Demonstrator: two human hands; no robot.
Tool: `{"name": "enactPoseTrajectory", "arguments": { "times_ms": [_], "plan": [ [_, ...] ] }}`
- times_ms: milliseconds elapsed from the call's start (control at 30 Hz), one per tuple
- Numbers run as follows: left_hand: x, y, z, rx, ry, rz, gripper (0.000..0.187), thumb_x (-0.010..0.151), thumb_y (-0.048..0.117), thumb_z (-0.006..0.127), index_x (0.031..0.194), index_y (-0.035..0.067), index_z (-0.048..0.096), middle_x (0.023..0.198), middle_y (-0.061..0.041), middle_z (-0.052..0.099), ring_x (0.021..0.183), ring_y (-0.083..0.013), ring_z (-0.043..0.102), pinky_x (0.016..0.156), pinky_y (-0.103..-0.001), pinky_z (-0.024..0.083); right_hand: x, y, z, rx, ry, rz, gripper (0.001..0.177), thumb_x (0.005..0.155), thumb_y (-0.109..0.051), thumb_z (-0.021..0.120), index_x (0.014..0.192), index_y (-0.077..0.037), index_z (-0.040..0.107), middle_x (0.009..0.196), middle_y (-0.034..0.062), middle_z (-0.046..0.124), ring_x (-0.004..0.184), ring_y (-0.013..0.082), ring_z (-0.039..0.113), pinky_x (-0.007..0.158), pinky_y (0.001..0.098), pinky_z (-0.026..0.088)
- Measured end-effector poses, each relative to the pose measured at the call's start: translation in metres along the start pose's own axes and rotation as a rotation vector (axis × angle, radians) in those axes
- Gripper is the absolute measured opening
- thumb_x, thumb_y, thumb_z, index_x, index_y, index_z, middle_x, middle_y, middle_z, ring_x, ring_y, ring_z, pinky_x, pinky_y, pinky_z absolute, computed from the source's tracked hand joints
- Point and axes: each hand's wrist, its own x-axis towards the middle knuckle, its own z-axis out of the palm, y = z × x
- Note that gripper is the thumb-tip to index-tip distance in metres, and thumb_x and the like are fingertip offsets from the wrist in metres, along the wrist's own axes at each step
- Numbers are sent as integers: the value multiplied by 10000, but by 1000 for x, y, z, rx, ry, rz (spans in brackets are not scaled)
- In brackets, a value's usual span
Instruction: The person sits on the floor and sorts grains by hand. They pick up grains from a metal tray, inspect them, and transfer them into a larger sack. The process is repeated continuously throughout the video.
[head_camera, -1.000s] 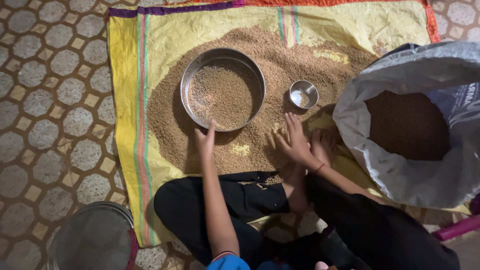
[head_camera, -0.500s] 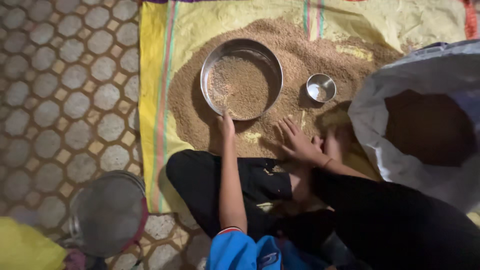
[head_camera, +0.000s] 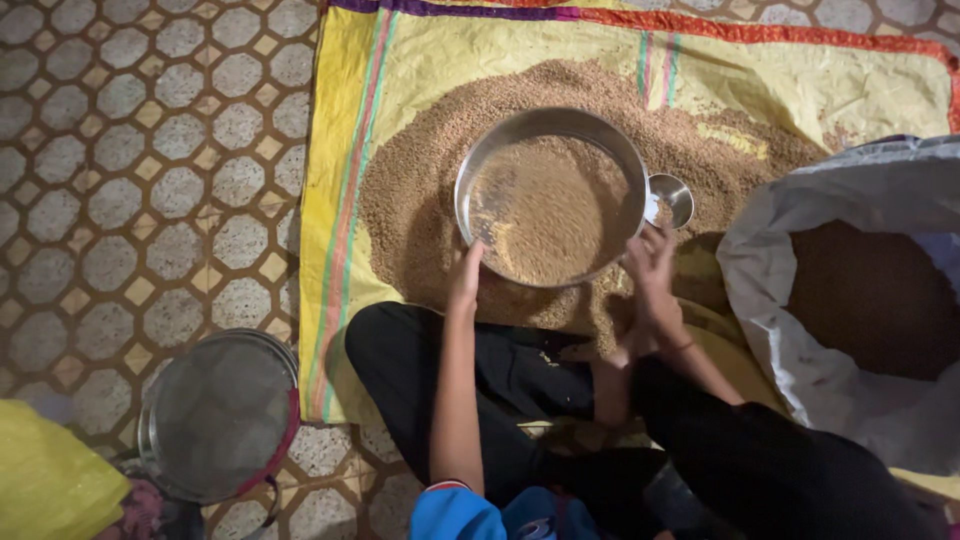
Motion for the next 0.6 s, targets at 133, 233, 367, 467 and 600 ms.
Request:
{"name": "enactPoseTrajectory", "arguments": {
  "times_ms": [133,233,367,467,600],
  "plan": [
    [-10,3,7,171,-166,43,416,957,362,584,1152,10,689,1169,-97,648,1076,-209,584,941,-335,465,17,-4,-38,421,-59,52,712,1012,-478,622,1547,-42,447,1462,127,589,1384,286,522,1170,452,407],
    [-23,24,14,449,-189,-79,496,958,478,562,1079,43,766,1079,-127,712,1022,-240,643,891,-387,491,9,-28,-52,498,-16,174,696,981,-595,535,1446,-81,592,1265,126,699,1160,262,624,971,459,505],
    [-39,33,25,370,-241,95,646,907,600,560,1219,49,688,1069,-103,758,946,-279,745,874,-471,578,-16,-46,-56,315,55,266,383,916,-383,626,1226,-162,577,1081,7,603,997,160,598,869,540,592],
    [-37,36,17,396,-161,48,831,1079,720,447,1557,41,482,1573,-205,315,1429,-344,233,1118,-525,210,-16,-18,-66,410,153,281,342,875,-351,645,1183,-209,602,999,-7,574,885,151,563,807,455,589],
    [-45,43,27,52,-273,-153,934,945,747,376,1586,68,388,1559,-277,379,1403,-421,373,1125,-543,341,-10,5,-86,553,224,223,322,920,-375,674,1150,-157,614,989,-12,574,888,163,562,746,404,538]
  ]
}}
